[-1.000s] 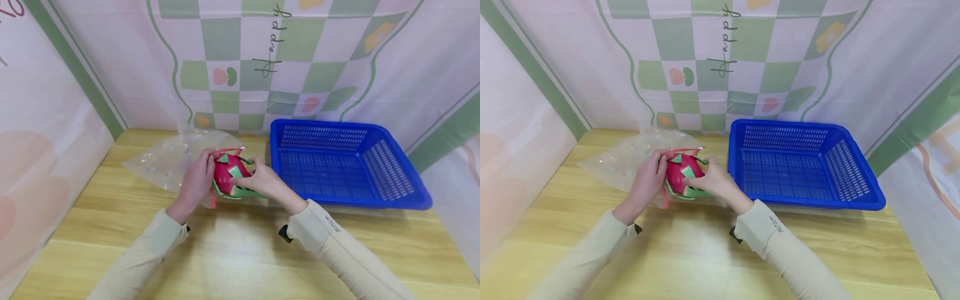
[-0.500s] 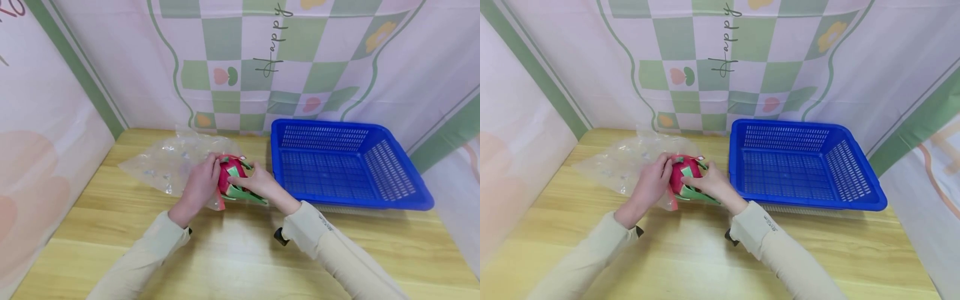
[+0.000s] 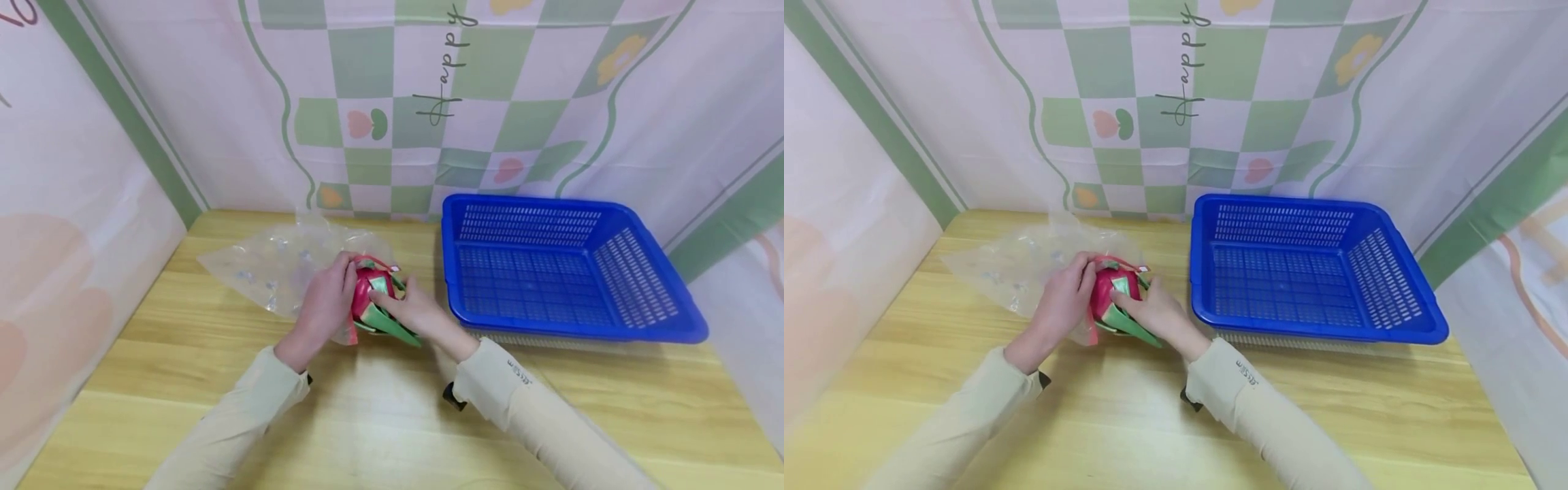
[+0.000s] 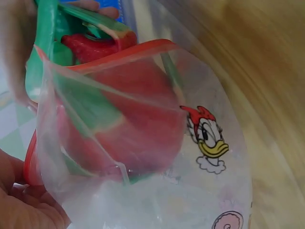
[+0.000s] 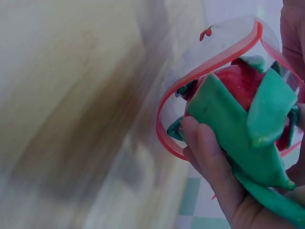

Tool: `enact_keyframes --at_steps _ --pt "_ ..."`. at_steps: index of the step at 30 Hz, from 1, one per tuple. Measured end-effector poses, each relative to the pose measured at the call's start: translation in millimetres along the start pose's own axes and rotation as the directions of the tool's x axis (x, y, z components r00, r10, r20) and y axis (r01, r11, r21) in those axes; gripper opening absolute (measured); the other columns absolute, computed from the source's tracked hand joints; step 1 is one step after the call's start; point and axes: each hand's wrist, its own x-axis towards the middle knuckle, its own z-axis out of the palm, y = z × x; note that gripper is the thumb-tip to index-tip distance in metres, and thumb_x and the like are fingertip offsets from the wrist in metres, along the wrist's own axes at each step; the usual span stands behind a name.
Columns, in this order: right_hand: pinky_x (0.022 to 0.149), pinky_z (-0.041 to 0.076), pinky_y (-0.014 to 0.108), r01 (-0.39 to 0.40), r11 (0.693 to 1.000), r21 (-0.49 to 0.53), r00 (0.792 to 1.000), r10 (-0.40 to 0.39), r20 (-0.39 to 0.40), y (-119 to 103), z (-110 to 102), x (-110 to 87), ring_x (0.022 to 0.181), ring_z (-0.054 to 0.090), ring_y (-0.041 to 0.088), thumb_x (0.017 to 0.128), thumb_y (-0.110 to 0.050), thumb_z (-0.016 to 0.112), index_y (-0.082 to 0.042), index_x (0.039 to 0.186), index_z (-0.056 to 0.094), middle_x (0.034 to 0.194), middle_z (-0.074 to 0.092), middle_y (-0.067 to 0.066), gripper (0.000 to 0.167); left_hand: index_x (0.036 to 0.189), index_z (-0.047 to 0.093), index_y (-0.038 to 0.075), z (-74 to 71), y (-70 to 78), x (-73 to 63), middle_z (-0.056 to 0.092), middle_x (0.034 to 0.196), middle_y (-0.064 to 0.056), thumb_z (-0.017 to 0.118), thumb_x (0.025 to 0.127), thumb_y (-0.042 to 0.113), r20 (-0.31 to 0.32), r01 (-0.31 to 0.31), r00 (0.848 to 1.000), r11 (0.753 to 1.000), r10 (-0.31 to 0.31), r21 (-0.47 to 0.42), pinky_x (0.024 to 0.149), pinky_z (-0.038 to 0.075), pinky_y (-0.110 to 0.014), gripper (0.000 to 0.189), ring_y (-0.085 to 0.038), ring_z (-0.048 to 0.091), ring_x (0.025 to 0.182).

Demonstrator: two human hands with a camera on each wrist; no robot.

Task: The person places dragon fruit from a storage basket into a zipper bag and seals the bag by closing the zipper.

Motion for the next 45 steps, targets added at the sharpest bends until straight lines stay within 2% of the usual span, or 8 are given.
enact_keyframes --at_steps 7,14,17,21,29,37,41,45 --pt "0.101 0.044 0.045 -0.04 0.999 0.023 0.998 0.038 0.055 5.2 0.2 2.8 0.125 0.049 0.033 0.09 -0.052 0.055 -0.004 0.144 0.028 0.139 0.047 0.024 0.078 0.123 0.054 0.008 3.2 -5.4 0.5 0.068 0.086 -0.017 0.038 0.103 0.02 0.017 0.011 1.0 0.999 -0.012 0.032 0.051 0.046 -0.026 0.028 -0.018 0.056 0.057" --pt "0.101 0.046 0.045 -0.006 0.998 0.064 0.996 0.0 0.091 8.8 -0.1 2.4 0.124 0.051 0.034 0.084 -0.046 0.068 -0.007 0.149 0.021 0.139 0.047 0.023 0.089 0.122 0.054 0.007 3.2 -7.3 1.3 0.067 0.083 -0.017 0.038 0.103 0.019 0.014 0.005 1.0 1.0 -0.005 0.003 0.047 0.045 -0.025 0.028 -0.017 0.055 0.052" --pt "0.099 0.048 0.045 0.039 0.999 0.033 0.993 -0.043 0.107 9.5 0.7 0.9 0.123 0.053 0.034 0.079 -0.038 0.076 -0.008 0.15 0.019 0.137 0.049 0.022 0.097 0.121 0.055 0.005 3.7 -10.6 1.6 0.07 0.089 -0.019 0.039 0.103 0.018 -0.007 -0.008 1.0 1.0 0.008 0.013 0.053 0.05 -0.03 0.027 -0.022 0.061 0.06" --pt "0.096 0.05 0.046 0.091 0.996 0.008 0.989 -0.091 0.117 10.2 0.0 -1.4 0.123 0.052 0.035 0.077 -0.029 0.079 -0.007 0.151 0.019 0.136 0.051 0.021 0.097 0.121 0.055 0.004 3.8 -15.6 2.0 0.07 0.101 -0.02 0.039 0.103 0.018 -0.024 -0.016 1.0 1.0 0.016 0.013 0.064 0.055 -0.036 0.028 -0.027 0.066 0.075" --pt "0.095 0.051 0.041 0.124 0.992 0.007 0.991 -0.124 0.048 6.4 -8.9 -12.3 0.125 0.054 0.034 0.08 -0.019 0.077 -0.008 0.152 0.018 0.138 0.052 0.022 0.094 0.119 0.049 0.003 -2.8 -16.9 1.1 0.067 0.107 -0.018 0.039 0.103 0.02 -0.042 0.027 0.999 0.989 -0.033 -0.144 0.07 0.055 -0.036 0.026 -0.026 0.064 0.085" --pt "0.1 0.048 0.044 0.249 0.963 -0.106 0.967 -0.253 -0.032 -6.5 -15.7 -19.9 0.125 0.054 0.034 0.08 -0.011 0.075 -0.005 0.151 0.018 0.139 0.051 0.021 0.091 0.111 0.051 0.0 -10.7 -11.8 2.1 0.064 0.114 -0.021 0.042 0.101 0.017 -0.084 0.014 0.996 0.984 -0.029 -0.179 0.086 0.055 -0.042 0.021 -0.031 0.064 0.107" --pt "0.097 0.05 0.042 0.247 0.963 -0.109 0.967 -0.253 -0.042 -8.0 -15.4 -18.9 0.122 0.056 0.034 0.08 -0.01 0.075 -0.003 0.151 0.02 0.138 0.052 0.022 0.09 0.108 0.051 -0.001 -8.7 -9.2 2.0 0.063 0.106 -0.02 0.044 0.1 0.015 -0.104 -0.017 0.995 0.986 -0.001 -0.167 0.079 0.053 -0.041 0.02 -0.03 0.061 0.094" --pt "0.098 0.05 0.041 0.25 0.964 -0.086 0.966 -0.254 -0.037 -7.5 -13.9 -16.6 0.123 0.056 0.034 0.079 -0.008 0.074 -0.001 0.15 0.019 0.136 0.054 0.022 0.09 0.104 0.052 -0.003 -5.0 -7.8 0.8 0.059 0.101 -0.019 0.046 0.099 0.011 -0.15 -0.084 0.987 0.988 0.064 -0.131 0.08 0.049 -0.042 0.017 -0.029 0.055 0.091"
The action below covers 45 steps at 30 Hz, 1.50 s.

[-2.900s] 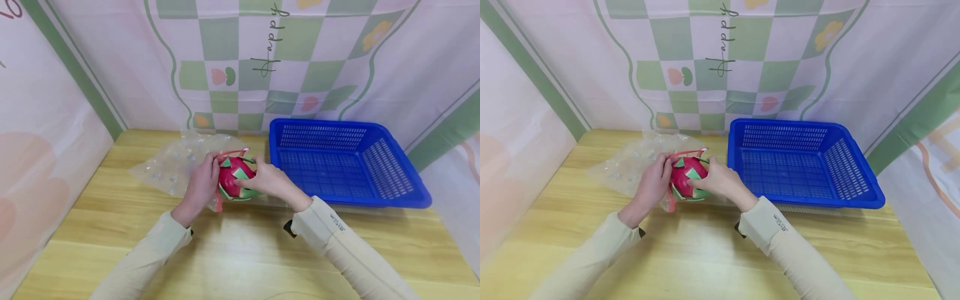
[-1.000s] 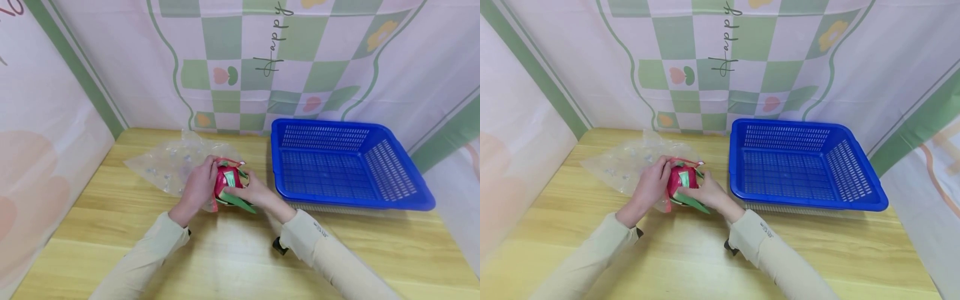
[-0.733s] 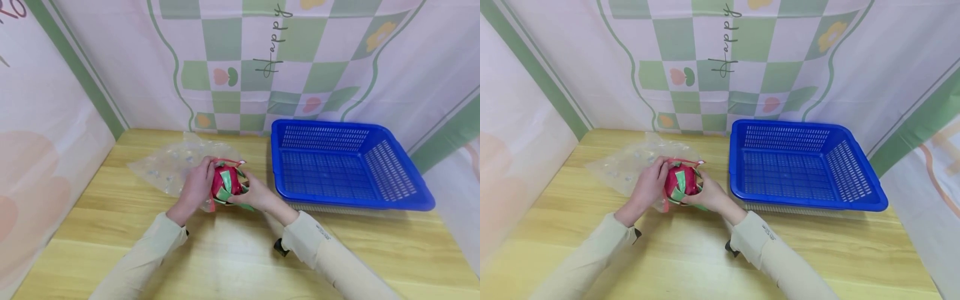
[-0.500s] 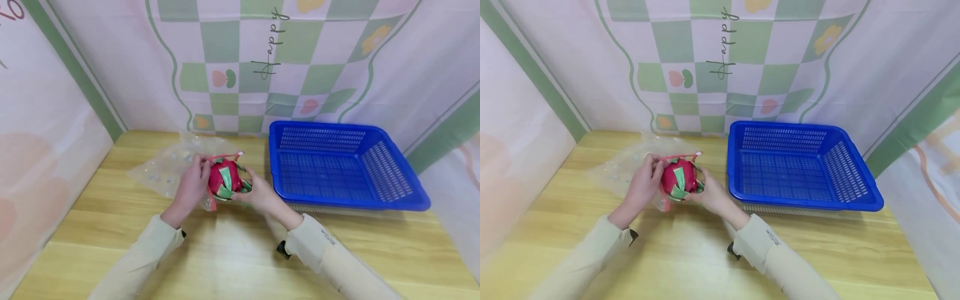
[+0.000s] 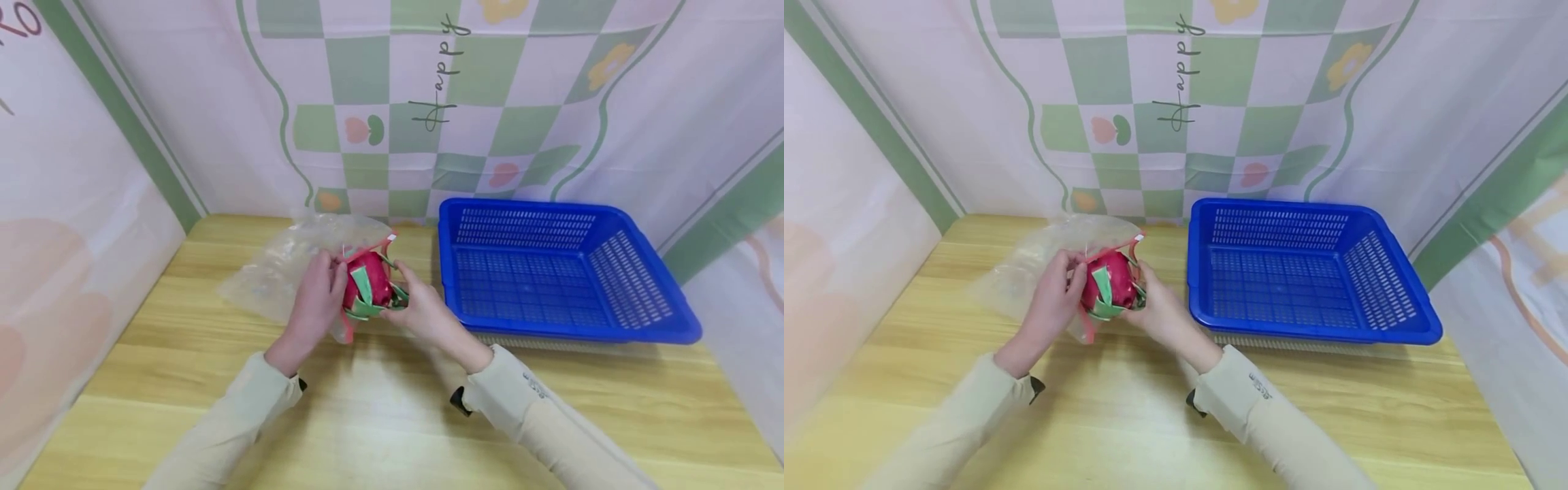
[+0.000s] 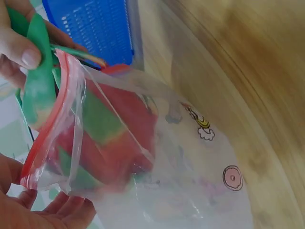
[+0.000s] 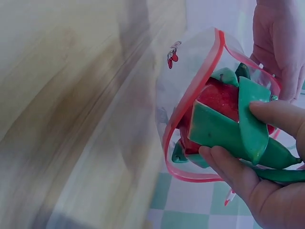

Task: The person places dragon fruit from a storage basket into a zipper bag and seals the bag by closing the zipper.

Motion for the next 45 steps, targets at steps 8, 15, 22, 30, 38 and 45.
enact_keyframes --at_steps 8,15,22,30,38,45 --pt "0.095 0.052 0.038 -0.039 0.991 0.129 0.999 0.039 0.004 3.2 5.5 6.0 0.119 0.059 0.033 0.08 -0.005 0.073 -0.002 0.151 0.019 0.134 0.055 0.022 0.089 0.105 0.053 -0.002 8.0 0.9 -1.0 0.057 0.115 -0.02 0.045 0.099 0.012 -0.006 -0.027 1.0 0.998 0.027 0.056 0.088 0.05 -0.043 0.018 -0.032 0.055 0.105" --pt "0.093 0.053 0.037 -0.082 0.96 0.269 0.996 0.088 -0.008 8.1 14.4 13.8 0.122 0.057 0.033 0.08 -0.003 0.072 -0.005 0.151 0.019 0.135 0.053 0.025 0.089 0.108 0.054 0.0 11.5 3.0 -4.2 0.057 0.126 -0.017 0.045 0.1 0.014 -0.032 -0.024 0.999 0.993 0.028 0.118 0.086 0.051 -0.043 0.019 -0.031 0.056 0.108" --pt "0.091 0.054 0.036 -0.098 0.946 0.309 0.992 0.119 -0.05 14.1 20.2 19.4 0.121 0.058 0.033 0.08 -0.003 0.073 -0.004 0.15 0.022 0.134 0.054 0.026 0.087 0.108 0.053 0.001 17.6 1.2 -4.9 0.058 0.104 -0.015 0.047 0.099 0.013 -0.029 -0.038 0.999 0.994 0.041 0.104 0.075 0.046 -0.038 0.017 -0.026 0.051 0.088" --pt "0.106 0.044 0.042 -0.148 0.943 0.299 0.984 0.171 -0.05 8.9 23.0 23.1 0.133 0.046 0.032 0.082 -0.015 0.073 0.001 0.147 0.031 0.144 0.045 0.022 0.079 0.11 0.054 0.002 19.9 6.8 -5.1 0.057 0.094 -0.01 0.045 0.1 0.018 0.027 -0.027 0.999 0.991 0.023 0.128 0.073 0.046 -0.037 0.02 -0.024 0.051 0.087" --pt "0.103 0.046 0.041 -0.091 0.931 0.355 0.991 0.118 -0.056 4.6 28.2 30.1 0.123 0.055 0.03 0.085 -0.01 0.068 -0.001 0.14 0.045 0.136 0.055 0.019 0.06 0.109 0.055 0.001 18.2 12.0 -1.1 0.061 0.093 -0.014 0.047 0.099 0.016 -0.02 -0.067 0.997 0.989 0.07 0.135 0.072 0.048 -0.038 0.019 -0.026 0.053 0.08" --pt "0.108 0.042 0.041 -0.156 0.919 0.361 0.979 0.192 -0.066 -0.6 29.6 40.2 0.127 0.05 0.03 0.088 -0.012 0.064 0.0 0.138 0.048 0.139 0.053 0.018 0.054 0.107 0.055 0.002 17.0 14.1 3.0 0.06 0.1 -0.014 0.049 0.099 0.017 -0.006 -0.082 0.996 0.987 0.083 0.135 0.07 0.046 -0.037 0.018 -0.025 0.051 0.081"
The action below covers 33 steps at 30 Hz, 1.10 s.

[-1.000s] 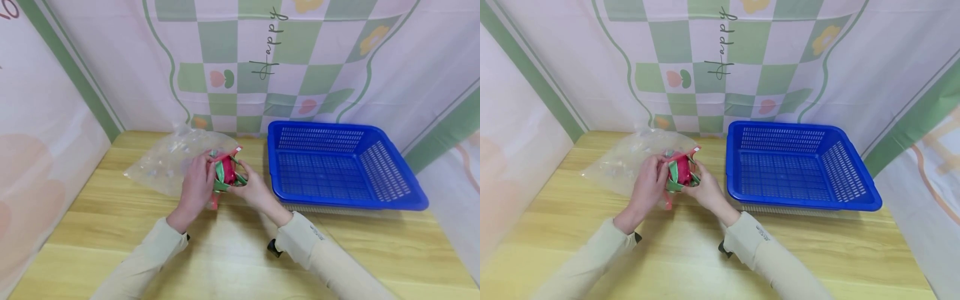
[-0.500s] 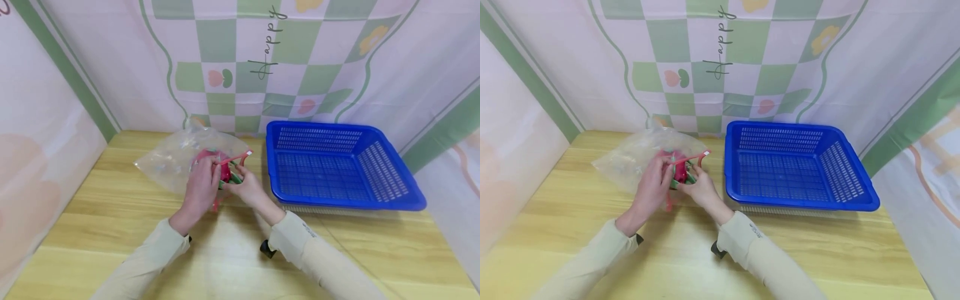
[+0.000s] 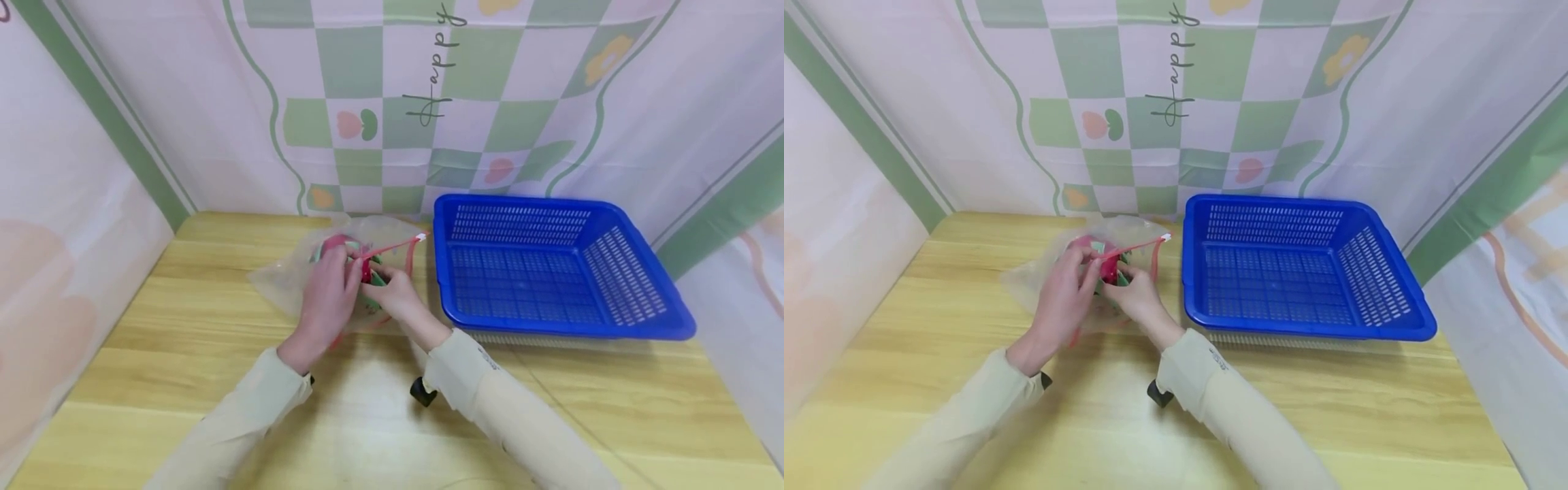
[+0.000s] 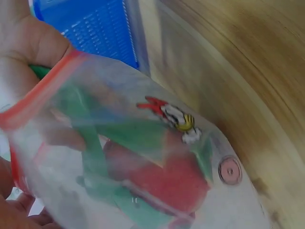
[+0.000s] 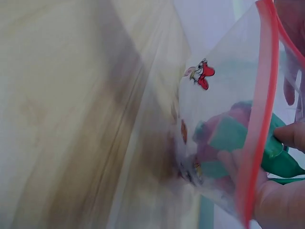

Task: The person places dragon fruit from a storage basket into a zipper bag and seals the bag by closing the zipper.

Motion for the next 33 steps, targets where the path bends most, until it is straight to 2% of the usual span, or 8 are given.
enact_keyframes --at_steps 6,11,13,18,22,27,30,33 --pt "0.101 0.047 0.036 -0.026 0.999 0.021 1.0 0.027 -0.012 -4.1 6.0 6.2 0.118 0.054 0.027 0.087 -0.009 0.062 0.001 0.137 0.049 0.134 0.056 0.02 0.053 0.108 0.056 0.002 0.5 -1.3 1.2 0.061 0.101 -0.015 0.047 0.1 0.017 -0.006 0.012 1.0 1.0 -0.012 0.022 0.074 0.049 -0.041 0.02 -0.027 0.055 0.086" --pt "0.075 0.048 0.021 -0.038 0.997 0.062 0.998 0.04 -0.04 -3.4 11.7 10.9 0.093 0.056 0.015 0.088 -0.008 0.061 0.001 0.132 0.054 0.123 0.062 0.02 0.046 0.107 0.057 0.002 3.7 -5.7 3.6 0.062 0.099 -0.014 0.047 0.1 0.018 -0.036 -0.005 0.999 0.999 0.006 0.041 0.072 0.049 -0.041 0.02 -0.027 0.057 0.085" --pt "0.071 0.047 0.018 -0.053 0.995 0.085 0.998 0.057 -0.041 -3.5 13.7 12.8 0.089 0.056 0.013 0.09 -0.009 0.059 0.001 0.132 0.054 0.122 0.062 0.02 0.044 0.107 0.057 0.003 4.7 -7.1 5.3 0.063 0.098 -0.013 0.047 0.1 0.018 -0.044 -0.015 0.999 0.999 0.016 0.035 0.071 0.049 -0.04 0.02 -0.027 0.057 0.085" --pt "0.077 0.052 0.022 -0.058 0.989 0.133 0.997 0.064 -0.04 -2.2 17.4 18.5 0.091 0.06 0.014 0.091 -0.012 0.059 0.0 0.13 0.056 0.12 0.064 0.018 0.041 0.107 0.058 0.005 5.9 -9.7 8.9 0.064 0.1 -0.011 0.048 0.1 0.02 -0.051 -0.022 0.998 0.999 0.023 0.025 0.074 0.051 -0.04 0.019 -0.025 0.06 0.088" --pt "0.078 0.053 0.023 -0.028 0.985 0.172 0.999 0.035 -0.04 1.1 20.4 22.6 0.084 0.06 0.01 0.089 -0.015 0.062 -0.001 0.128 0.058 0.117 0.066 0.013 0.042 0.105 0.059 0.005 5.3 -11.2 10.3 0.065 0.098 -0.012 0.049 0.1 0.02 -0.057 -0.017 0.998 1.0 0.019 0.025 0.073 0.05 -0.04 0.019 -0.026 0.06 0.087" --pt "0.078 0.051 0.022 -0.072 0.98 0.184 0.996 0.081 -0.042 -4.0 24.8 24.2 0.082 0.058 0.01 0.089 -0.011 0.06 -0.003 0.134 0.053 0.129 0.059 0.016 0.046 0.106 0.059 0.004 2.2 -11.6 11.6 0.065 0.1 -0.012 0.048 0.1 0.02 -0.047 0.004 0.999 1.0 -0.004 -0.004 0.078 0.05 -0.041 0.02 -0.026 0.06 0.09" --pt "0.072 0.048 0.018 -0.078 0.981 0.179 0.996 0.085 -0.033 -7.4 26.5 23.9 0.08 0.055 0.009 0.089 -0.011 0.06 -0.003 0.137 0.05 0.134 0.056 0.018 0.049 0.106 0.059 0.005 -0.6 -11.9 12.2 0.065 0.102 -0.012 0.048 0.1 0.02 -0.041 0.023 0.999 1.0 -0.024 -0.021 0.079 0.05 -0.04 0.02 -0.025 0.059 0.09" --pt "0.073 0.047 0.02 -0.08 0.981 0.177 0.996 0.085 -0.019 -9.4 27.0 23.7 0.081 0.054 0.01 0.089 -0.01 0.059 -0.004 0.139 0.048 0.136 0.054 0.018 0.051 0.107 0.059 0.005 -3.4 -12.2 12.7 0.065 0.103 -0.012 0.048 0.1 0.021 -0.035 0.029 0.999 0.999 -0.029 -0.015 0.077 0.05 -0.039 0.021 -0.025 0.059 0.088"
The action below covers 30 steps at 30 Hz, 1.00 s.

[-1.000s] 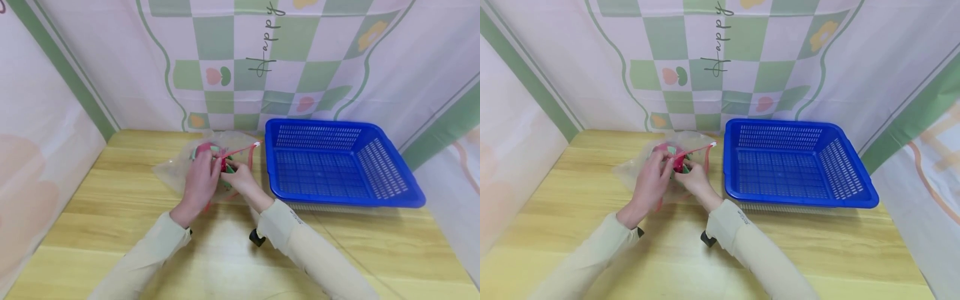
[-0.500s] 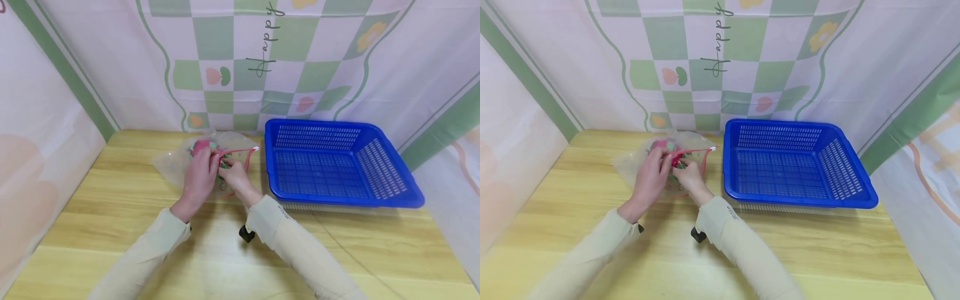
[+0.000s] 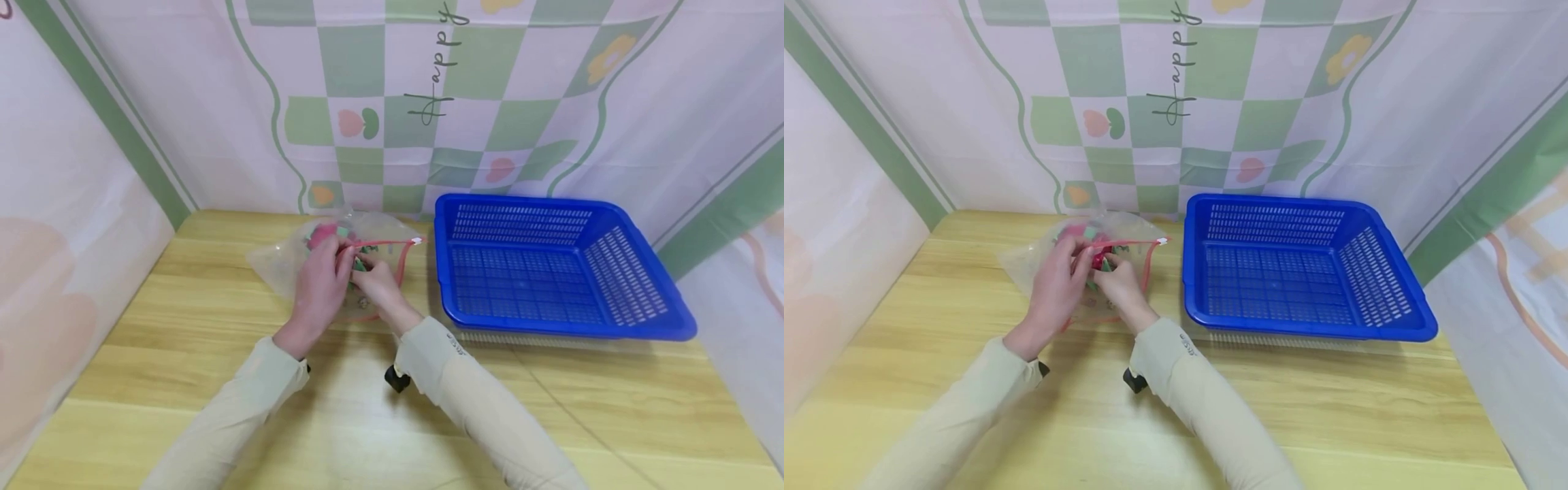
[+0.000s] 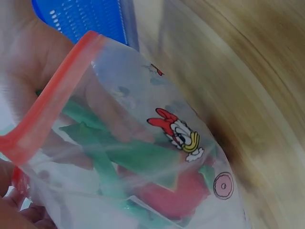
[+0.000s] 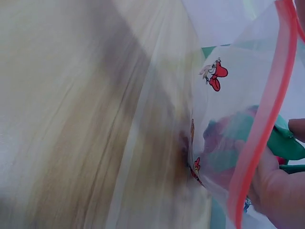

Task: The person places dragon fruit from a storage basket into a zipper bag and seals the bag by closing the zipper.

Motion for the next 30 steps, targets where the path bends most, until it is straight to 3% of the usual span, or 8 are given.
enact_keyframes --at_steps 6,11,15,19,25,30 --pt "0.096 0.048 0.033 -0.02 0.997 0.077 0.998 0.015 0.058 -1.2 -0.5 -0.1 0.111 0.057 0.021 0.089 -0.007 0.054 -0.004 0.143 0.04 0.14 0.049 0.017 0.056 0.108 0.059 0.007 -2.5 -2.2 0.3 0.064 0.103 -0.011 0.048 0.1 0.023 0.002 0.018 1.0 1.0 -0.018 0.001 0.076 0.049 -0.039 0.021 -0.024 0.058 0.088" --pt "0.104 0.044 0.037 -0.003 0.992 0.125 0.997 -0.006 0.073 0.9 1.1 2.2 0.123 0.051 0.027 0.086 -0.002 0.054 -0.007 0.143 0.042 0.142 0.046 0.018 0.058 0.109 0.058 0.005 -3.2 -3.1 -0.1 0.064 0.103 -0.012 0.048 0.1 0.021 -0.003 0.018 1.0 1.0 -0.018 -0.013 0.077 0.05 -0.04 0.02 -0.026 0.059 0.089" --pt "0.111 0.037 0.042 0.049 0.993 0.107 0.994 -0.059 0.093 1.7 0.7 2.2 0.133 0.043 0.029 0.088 -0.005 0.052 -0.006 0.142 0.043 0.147 0.043 0.015 0.055 0.11 0.058 0.004 -3.5 -1.8 0.6 0.065 0.105 -0.013 0.049 0.099 0.02 -0.002 0.016 1.0 1.0 -0.016 -0.019 0.079 0.051 -0.04 0.021 -0.027 0.06 0.091" --pt "0.111 0.036 0.043 0.103 0.991 0.08 0.986 -0.112 0.12 0.3 -1.4 1.2 0.132 0.045 0.03 0.089 -0.007 0.052 -0.002 0.138 0.046 0.143 0.047 0.016 0.049 0.11 0.058 0.003 -4.4 -2.1 1.3 0.065 0.107 -0.014 0.048 0.1 0.02 -0.013 0.024 1.0 0.999 -0.025 -0.026 0.081 0.052 -0.039 0.022 -0.026 0.062 0.094" --pt "0.111 0.037 0.044 0.09 0.995 0.034 0.987 -0.094 0.13 -3.8 -5.8 -1.6 0.129 0.048 0.032 0.088 -0.008 0.058 0.0 0.134 0.048 0.14 0.051 0.019 0.048 0.11 0.058 0.002 -7.9 -2.6 2.2 0.065 0.107 -0.013 0.049 0.099 0.019 -0.033 0.023 0.999 0.999 -0.024 -0.03 0.082 0.053 -0.038 0.022 -0.026 0.063 0.094" --pt "0.111 0.037 0.043 0.138 0.99 -0.004 0.982 -0.136 0.134 -7.0 -10.6 -5.4 0.131 0.047 0.033 0.087 -0.001 0.055 -0.001 0.138 0.046 0.14 0.05 0.02 0.051 0.111 0.057 0.002 -9.2 -3.6 0.8 0.065 0.109 -0.014 0.05 0.099 0.019 -0.019 0.034 0.999 0.998 -0.035 -0.044 0.085 0.054 -0.039 0.023 -0.027 0.064 0.097"
